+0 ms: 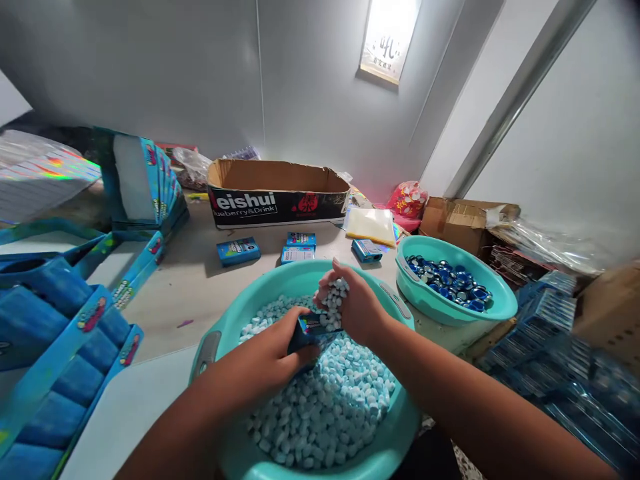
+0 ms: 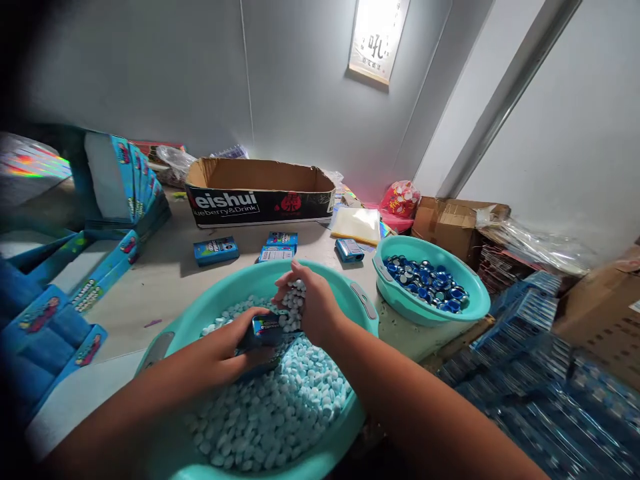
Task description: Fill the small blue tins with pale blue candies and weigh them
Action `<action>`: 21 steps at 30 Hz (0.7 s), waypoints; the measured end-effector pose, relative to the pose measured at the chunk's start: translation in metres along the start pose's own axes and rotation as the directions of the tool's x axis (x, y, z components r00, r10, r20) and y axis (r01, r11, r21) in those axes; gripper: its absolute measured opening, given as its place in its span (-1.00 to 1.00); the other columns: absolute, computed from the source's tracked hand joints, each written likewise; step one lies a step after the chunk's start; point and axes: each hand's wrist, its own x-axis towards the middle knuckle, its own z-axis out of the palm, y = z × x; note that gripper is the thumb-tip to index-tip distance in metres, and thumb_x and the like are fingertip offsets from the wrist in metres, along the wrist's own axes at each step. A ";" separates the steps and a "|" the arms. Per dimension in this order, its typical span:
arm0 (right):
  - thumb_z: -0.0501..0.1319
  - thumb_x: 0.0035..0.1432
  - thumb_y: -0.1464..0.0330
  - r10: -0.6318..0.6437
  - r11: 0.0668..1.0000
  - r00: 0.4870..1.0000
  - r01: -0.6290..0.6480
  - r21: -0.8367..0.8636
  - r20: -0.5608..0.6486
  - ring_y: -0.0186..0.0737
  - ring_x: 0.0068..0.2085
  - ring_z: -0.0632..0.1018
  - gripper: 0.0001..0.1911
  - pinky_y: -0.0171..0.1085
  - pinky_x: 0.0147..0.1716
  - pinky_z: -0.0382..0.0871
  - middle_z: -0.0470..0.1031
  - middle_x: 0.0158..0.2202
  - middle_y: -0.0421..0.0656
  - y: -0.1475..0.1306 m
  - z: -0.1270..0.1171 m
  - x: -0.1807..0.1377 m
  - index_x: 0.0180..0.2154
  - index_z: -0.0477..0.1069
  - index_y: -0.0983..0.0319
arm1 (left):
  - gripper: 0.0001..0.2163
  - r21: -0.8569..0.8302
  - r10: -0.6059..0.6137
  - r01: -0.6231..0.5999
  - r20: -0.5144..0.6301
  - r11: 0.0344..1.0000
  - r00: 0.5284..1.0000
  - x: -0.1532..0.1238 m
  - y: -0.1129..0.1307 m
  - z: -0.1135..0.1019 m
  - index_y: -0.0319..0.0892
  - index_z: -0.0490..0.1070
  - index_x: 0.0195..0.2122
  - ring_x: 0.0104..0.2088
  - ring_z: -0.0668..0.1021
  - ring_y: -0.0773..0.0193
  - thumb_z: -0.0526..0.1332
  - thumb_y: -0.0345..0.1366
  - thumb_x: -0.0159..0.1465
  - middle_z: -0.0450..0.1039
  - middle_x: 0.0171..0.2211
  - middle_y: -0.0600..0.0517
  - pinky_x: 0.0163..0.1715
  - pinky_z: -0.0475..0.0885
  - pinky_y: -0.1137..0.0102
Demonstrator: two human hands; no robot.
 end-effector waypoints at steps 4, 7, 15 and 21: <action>0.32 -0.07 -0.04 -0.009 0.997 0.998 0.014 -0.079 0.063 -0.33 -0.55 0.42 -0.55 -0.33 -0.47 0.28 0.37 -0.65 -0.26 -0.003 0.003 -0.002 -0.53 0.43 0.24 | -0.50 -0.045 0.021 -0.024 -0.078 0.999 0.997 0.000 -0.004 0.002 0.03 0.33 0.14 -0.01 0.54 -0.03 0.23 0.02 0.19 0.50 0.02 -0.02 -0.07 0.41 0.22; 0.30 -0.02 -0.02 -0.064 0.984 0.991 0.083 -0.158 0.121 -0.36 -0.59 0.37 -0.55 -0.34 -0.52 0.23 0.34 -0.66 -0.27 -0.004 0.004 -0.002 -0.50 0.45 0.26 | -0.54 -0.088 0.039 -0.047 -0.084 0.995 0.996 0.000 -0.002 0.002 0.03 0.37 0.10 -0.09 0.58 0.01 0.26 -0.03 0.18 0.55 -0.07 0.01 -0.15 0.44 0.27; 0.19 0.16 0.10 -0.026 0.987 0.998 0.035 -0.156 0.058 -0.34 -0.55 0.43 -0.59 -0.34 -0.47 0.31 0.41 -0.63 -0.19 0.000 0.004 -0.004 -0.56 0.40 0.27 | -0.53 -0.016 0.062 -0.065 -0.141 0.998 0.988 -0.001 0.001 -0.001 0.04 0.35 0.14 -0.01 0.55 -0.05 0.21 -0.05 0.19 0.51 0.02 -0.02 -0.08 0.47 0.20; 0.21 0.17 0.13 -0.019 0.994 0.999 0.023 -0.109 0.045 -0.35 -0.59 0.42 -0.58 -0.30 -0.46 0.36 0.37 -0.65 -0.23 0.000 0.004 0.001 -0.60 0.37 0.26 | -0.50 -0.061 -0.005 -0.007 -0.205 0.998 0.979 -0.001 0.004 -0.004 -0.05 0.44 0.04 -0.16 0.59 -0.08 0.24 0.03 0.11 0.56 -0.10 -0.08 -0.25 0.53 0.22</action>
